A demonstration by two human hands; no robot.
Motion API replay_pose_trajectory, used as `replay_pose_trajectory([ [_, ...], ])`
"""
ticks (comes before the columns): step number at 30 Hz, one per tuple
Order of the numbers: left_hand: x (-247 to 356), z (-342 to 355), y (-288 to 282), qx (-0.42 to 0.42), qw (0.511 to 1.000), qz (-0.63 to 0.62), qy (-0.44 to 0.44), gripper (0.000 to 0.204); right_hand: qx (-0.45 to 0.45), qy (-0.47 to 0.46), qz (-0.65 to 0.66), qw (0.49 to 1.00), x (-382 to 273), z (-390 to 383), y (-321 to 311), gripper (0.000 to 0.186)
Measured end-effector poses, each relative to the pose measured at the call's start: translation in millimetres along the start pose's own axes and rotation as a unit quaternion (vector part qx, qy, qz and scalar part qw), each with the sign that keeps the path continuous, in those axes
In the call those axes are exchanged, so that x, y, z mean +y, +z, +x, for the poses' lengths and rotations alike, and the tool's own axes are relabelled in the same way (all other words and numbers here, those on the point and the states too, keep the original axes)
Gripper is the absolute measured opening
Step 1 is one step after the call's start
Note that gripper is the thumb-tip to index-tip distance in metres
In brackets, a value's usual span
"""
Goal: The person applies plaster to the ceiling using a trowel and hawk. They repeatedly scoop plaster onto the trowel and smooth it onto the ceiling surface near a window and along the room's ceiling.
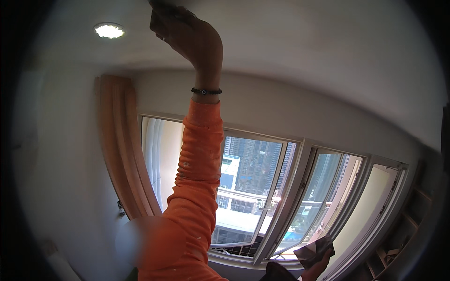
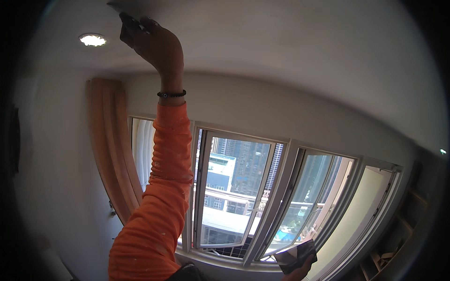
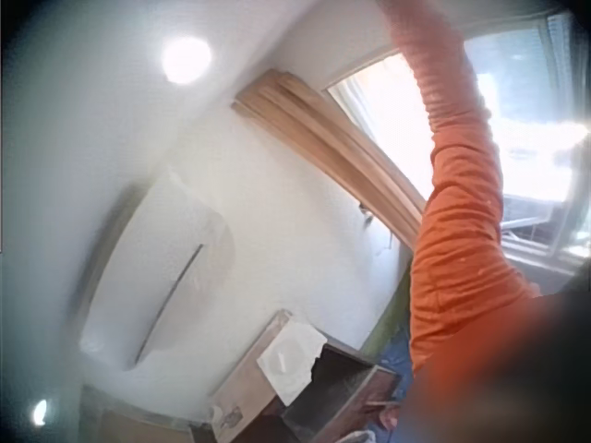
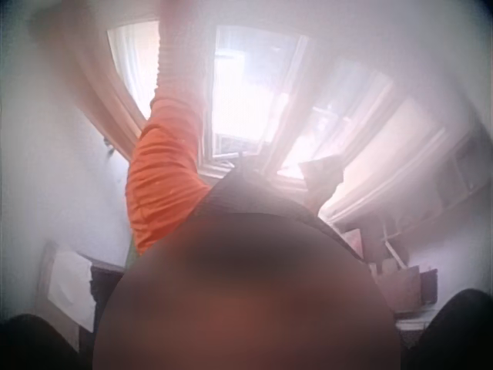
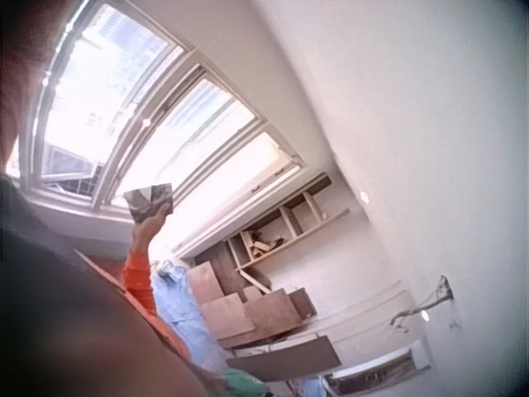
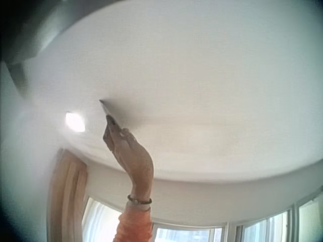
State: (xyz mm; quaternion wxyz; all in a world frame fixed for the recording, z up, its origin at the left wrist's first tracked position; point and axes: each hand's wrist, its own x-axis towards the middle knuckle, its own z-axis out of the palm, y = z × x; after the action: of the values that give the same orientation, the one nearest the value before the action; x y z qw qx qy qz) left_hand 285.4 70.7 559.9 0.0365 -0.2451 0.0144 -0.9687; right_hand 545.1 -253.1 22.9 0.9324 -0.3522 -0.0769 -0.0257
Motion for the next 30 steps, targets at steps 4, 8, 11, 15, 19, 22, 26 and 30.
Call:
replay_pose_trajectory([
  [4,65.1,-50.5,27.7,-0.023,0.999,-0.016,0.044,0.062,-0.024,-0.058,0.01,0.998,-4.0,1.6,-32.8,0.067],
  [8,128.9,-114.2,69.5,-0.004,0.997,-0.051,0.056,0.07,0.05,-0.085,0.025,0.995,-13.5,-9.5,-43.8,0.066],
  [11,179.3,-156.2,89.8,-0.056,0.997,-0.057,0.021,0.076,0.096,-0.103,0.038,0.989,-18.0,-12.0,-64.8,0.066],
  [15,214.7,-219.6,114.7,-0.112,0.988,-0.088,0.053,0.07,0.115,-0.099,0.058,0.987,-29.2,-22.0,-73.4,0.062],
  [19,223.1,-252.6,48.5,-0.253,0.907,-0.336,0.019,0.068,0.077,-0.043,0.097,0.991,-49.5,-36.5,-49.7,0.057],
  [22,242.3,-289.0,-88.2,-0.462,0.648,-0.593,-0.126,0.066,-0.018,0.002,0.173,0.985,-52.4,-26.4,-42.9,0.053],
  [26,218.5,-318.0,-242.9,-0.583,0.326,-0.718,-0.194,0.071,-0.145,0.046,0.202,0.967,-32.7,-28.9,-1.8,0.05],
  [30,172.8,-320.1,-278.8,-0.663,0.337,-0.658,-0.115,0.064,-0.215,0.036,0.065,0.974,-24.1,-40.3,17.5,0.057],
])
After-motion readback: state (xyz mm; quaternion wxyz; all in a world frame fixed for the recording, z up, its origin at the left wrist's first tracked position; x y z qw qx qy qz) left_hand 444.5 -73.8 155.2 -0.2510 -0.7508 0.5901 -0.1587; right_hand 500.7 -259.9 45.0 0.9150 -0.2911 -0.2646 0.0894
